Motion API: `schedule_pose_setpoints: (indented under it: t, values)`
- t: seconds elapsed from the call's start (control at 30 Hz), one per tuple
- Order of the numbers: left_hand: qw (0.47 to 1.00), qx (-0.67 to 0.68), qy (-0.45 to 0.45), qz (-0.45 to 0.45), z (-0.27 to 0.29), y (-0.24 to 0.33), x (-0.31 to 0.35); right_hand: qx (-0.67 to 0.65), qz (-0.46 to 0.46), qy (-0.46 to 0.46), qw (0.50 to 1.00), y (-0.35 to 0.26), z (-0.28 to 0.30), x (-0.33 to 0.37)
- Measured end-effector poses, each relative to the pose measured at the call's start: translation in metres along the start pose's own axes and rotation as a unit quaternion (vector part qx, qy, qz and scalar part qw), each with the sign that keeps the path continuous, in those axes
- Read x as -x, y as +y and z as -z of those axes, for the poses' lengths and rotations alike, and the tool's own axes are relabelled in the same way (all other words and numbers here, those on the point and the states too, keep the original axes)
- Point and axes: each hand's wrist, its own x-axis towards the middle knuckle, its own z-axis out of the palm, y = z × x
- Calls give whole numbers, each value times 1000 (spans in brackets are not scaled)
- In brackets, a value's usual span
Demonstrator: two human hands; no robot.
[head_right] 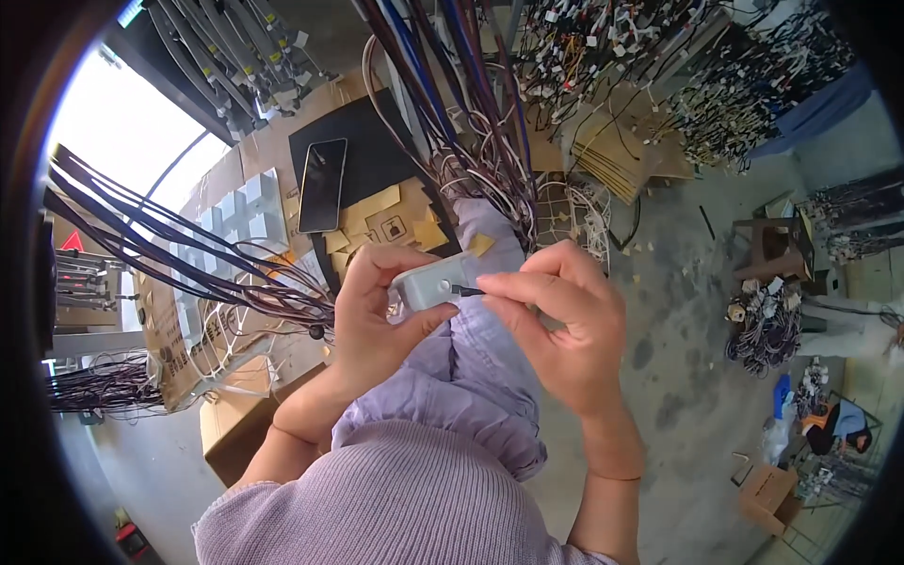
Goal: Assembling and labeling electrical wire harnesses by connecting wires to plastic housings and applying labels.
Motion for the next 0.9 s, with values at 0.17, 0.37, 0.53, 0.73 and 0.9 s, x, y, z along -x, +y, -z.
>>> schedule_pose_setpoints:
  t: [0.17, 0.37, 0.53, 0.73, 0.9]
  values:
    - [999, -51, -3, -8, 0, -1, 2, 29, 14, -21, 999, 6, -6, -4]
    - [973, -194, 25, -125, -1, -8, 2, 131, 44, -54, 989, 2, -8, -8]
    - [927, -297, -11, -228, 0, -14, -1, 235, 96, -113, 961, -4, -15, -10]
    - [990, -96, -89, -49, 0, -6, 9, 135, -14, -110, 985, 12, -14, 1]
    - [979, 87, -155, 98, 14, -33, 22, 80, -85, -53, 992, 36, -27, 26]
